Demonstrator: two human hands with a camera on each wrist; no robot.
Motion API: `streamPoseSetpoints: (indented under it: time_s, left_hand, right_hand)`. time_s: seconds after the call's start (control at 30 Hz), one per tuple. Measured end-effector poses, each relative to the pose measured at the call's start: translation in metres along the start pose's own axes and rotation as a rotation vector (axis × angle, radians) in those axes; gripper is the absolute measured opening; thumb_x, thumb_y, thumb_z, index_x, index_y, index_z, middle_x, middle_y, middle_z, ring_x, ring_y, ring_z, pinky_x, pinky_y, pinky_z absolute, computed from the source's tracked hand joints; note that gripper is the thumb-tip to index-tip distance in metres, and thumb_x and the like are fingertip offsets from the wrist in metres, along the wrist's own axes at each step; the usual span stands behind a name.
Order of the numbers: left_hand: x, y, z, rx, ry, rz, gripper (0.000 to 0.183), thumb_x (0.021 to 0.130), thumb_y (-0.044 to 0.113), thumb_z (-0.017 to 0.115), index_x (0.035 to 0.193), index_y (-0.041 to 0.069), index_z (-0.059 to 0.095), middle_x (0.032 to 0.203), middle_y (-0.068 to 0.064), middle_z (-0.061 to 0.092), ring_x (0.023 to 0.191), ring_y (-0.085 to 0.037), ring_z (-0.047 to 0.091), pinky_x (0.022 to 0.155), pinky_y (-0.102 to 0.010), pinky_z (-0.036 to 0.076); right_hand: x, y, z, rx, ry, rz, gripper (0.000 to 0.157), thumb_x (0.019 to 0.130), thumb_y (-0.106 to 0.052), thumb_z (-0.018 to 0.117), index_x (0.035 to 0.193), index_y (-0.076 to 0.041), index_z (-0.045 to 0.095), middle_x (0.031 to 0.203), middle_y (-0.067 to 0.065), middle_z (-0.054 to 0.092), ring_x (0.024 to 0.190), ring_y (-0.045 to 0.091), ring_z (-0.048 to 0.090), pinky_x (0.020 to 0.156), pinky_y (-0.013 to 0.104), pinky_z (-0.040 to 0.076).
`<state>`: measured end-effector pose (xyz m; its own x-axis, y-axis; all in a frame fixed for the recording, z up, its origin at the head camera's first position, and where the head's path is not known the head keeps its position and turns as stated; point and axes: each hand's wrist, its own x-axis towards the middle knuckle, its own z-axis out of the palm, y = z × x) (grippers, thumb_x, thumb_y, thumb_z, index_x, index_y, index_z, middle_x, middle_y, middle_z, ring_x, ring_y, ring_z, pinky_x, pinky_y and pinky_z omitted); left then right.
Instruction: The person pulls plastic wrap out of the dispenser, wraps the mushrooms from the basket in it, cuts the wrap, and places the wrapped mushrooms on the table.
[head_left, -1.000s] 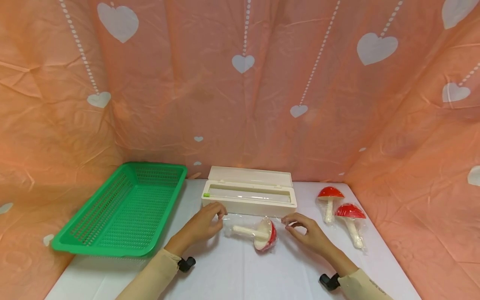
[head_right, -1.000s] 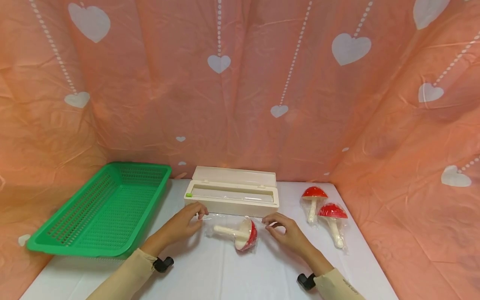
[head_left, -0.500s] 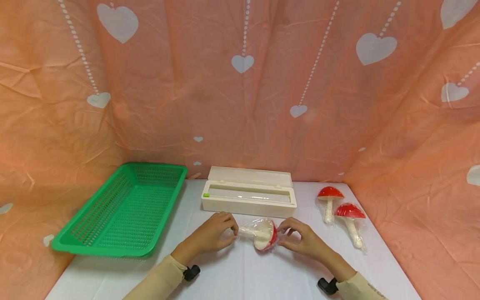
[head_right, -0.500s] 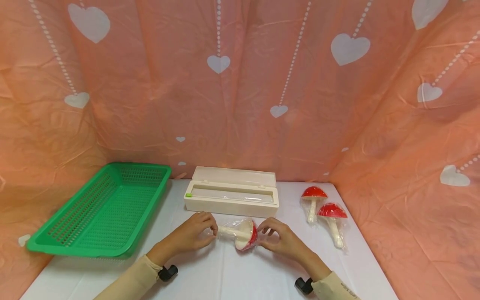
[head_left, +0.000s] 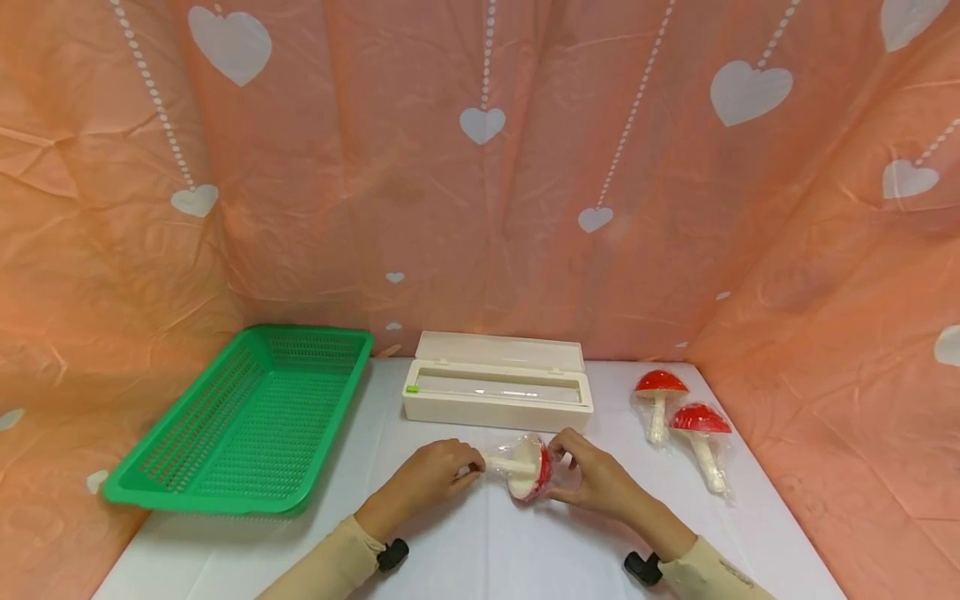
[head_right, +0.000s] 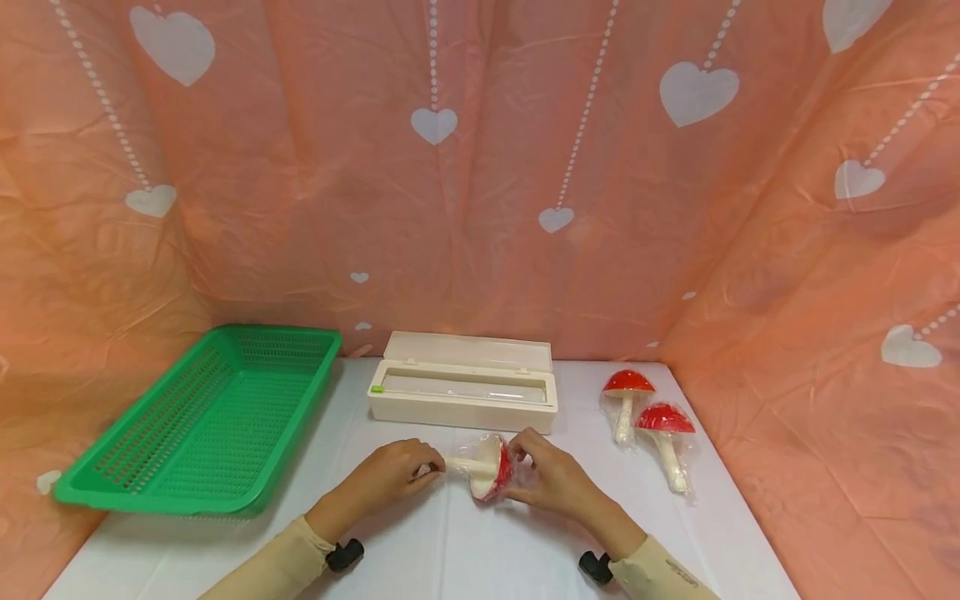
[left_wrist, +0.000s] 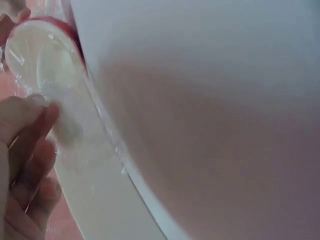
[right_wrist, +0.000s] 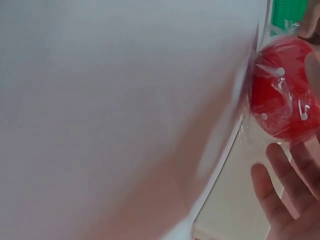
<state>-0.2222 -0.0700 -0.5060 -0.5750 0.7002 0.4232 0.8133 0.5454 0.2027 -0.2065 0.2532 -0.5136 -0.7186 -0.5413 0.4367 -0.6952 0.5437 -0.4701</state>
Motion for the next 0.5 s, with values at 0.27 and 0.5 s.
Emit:
streamPoseSetpoints:
  time_s: [0.27,0.5]
  left_hand:
    - [0.012,0.002,0.009,0.136,-0.028,-0.120,0.052,0.084,0.034,0.092,0.125,0.016,0.066,0.118,-0.002,0.061,0.109,-0.022,0.060,0.097,-0.039,0.052]
    - [0.018,0.007,0.013,0.153,-0.081,-0.116,0.033,0.088,0.022,0.087,0.117,0.012,0.075,0.103,-0.001,0.070,0.092,-0.021,0.064,0.083,-0.036,0.054]
  right_hand:
    - [0.003,0.000,0.001,-0.094,-0.011,0.019,0.054,0.078,-0.031,0.099,0.114,-0.021,0.059,0.105,-0.009,0.061,0.091,0.014,0.065,0.072,0.027,0.055]
    - [0.004,-0.001,0.000,-0.150,0.012,-0.051,0.051,0.080,-0.024,0.097,0.117,-0.018,0.062,0.109,-0.007,0.065,0.092,0.018,0.068,0.076,0.032,0.059]
